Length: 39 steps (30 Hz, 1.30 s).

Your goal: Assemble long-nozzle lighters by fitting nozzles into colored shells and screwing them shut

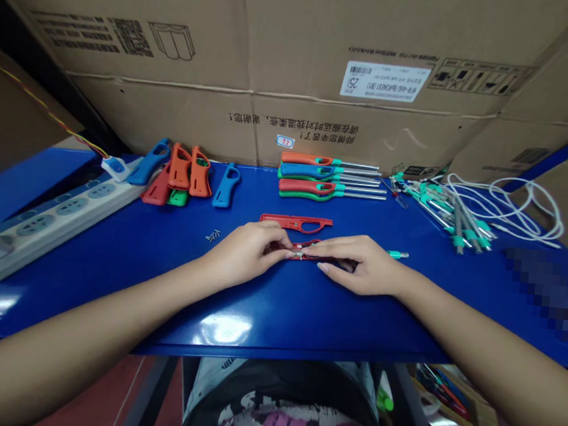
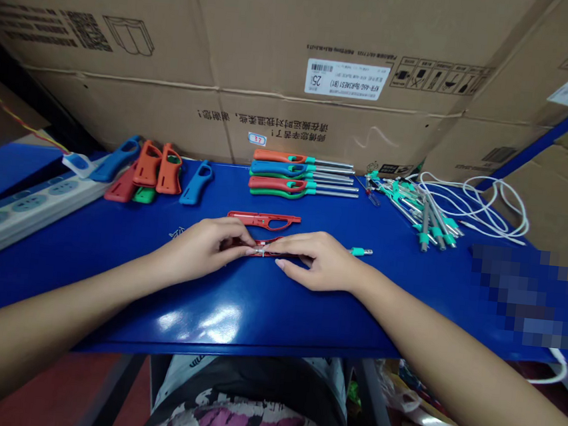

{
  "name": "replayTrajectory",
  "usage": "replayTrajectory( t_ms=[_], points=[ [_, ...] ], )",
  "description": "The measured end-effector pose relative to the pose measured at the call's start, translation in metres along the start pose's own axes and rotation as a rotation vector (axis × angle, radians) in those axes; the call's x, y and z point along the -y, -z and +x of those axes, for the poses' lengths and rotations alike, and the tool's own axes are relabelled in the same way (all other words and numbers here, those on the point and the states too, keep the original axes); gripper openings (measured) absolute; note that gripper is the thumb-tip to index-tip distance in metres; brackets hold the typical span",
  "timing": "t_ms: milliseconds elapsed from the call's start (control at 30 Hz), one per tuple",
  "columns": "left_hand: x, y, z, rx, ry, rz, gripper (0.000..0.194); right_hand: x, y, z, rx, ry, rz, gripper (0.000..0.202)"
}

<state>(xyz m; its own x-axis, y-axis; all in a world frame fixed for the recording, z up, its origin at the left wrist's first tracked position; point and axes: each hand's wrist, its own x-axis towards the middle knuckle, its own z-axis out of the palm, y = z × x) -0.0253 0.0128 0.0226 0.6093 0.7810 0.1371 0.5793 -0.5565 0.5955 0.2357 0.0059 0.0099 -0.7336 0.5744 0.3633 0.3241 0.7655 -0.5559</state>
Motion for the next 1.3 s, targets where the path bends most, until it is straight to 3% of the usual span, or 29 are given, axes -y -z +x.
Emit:
replayTrajectory(
  t_ms=[167,600,967,1300],
  points=[
    [0.0010,-0.0007,-0.0001,0.003,-0.010,0.010,0.013,-0.0023,-0.0009,-0.0011,0.018,0.084,-0.044,0.040],
    [0.0020,-0.0005,-0.0002,0.007,-0.019,0.040,0.015,-0.0061,-0.0008,-0.0022,0.030,0.096,-0.060,0.043],
    [-0.0004,0.0007,0.0009,-0.011,-0.055,0.022,0.018,-0.0051,-0.0003,-0.0022,0.029,0.095,-0.047,0.044],
    [-0.0014,-0.0025,0.0008,-0.037,0.007,-0.029,0.014,-0.0017,-0.0008,0.0003,0.004,0.016,-0.001,0.040]
  ],
)
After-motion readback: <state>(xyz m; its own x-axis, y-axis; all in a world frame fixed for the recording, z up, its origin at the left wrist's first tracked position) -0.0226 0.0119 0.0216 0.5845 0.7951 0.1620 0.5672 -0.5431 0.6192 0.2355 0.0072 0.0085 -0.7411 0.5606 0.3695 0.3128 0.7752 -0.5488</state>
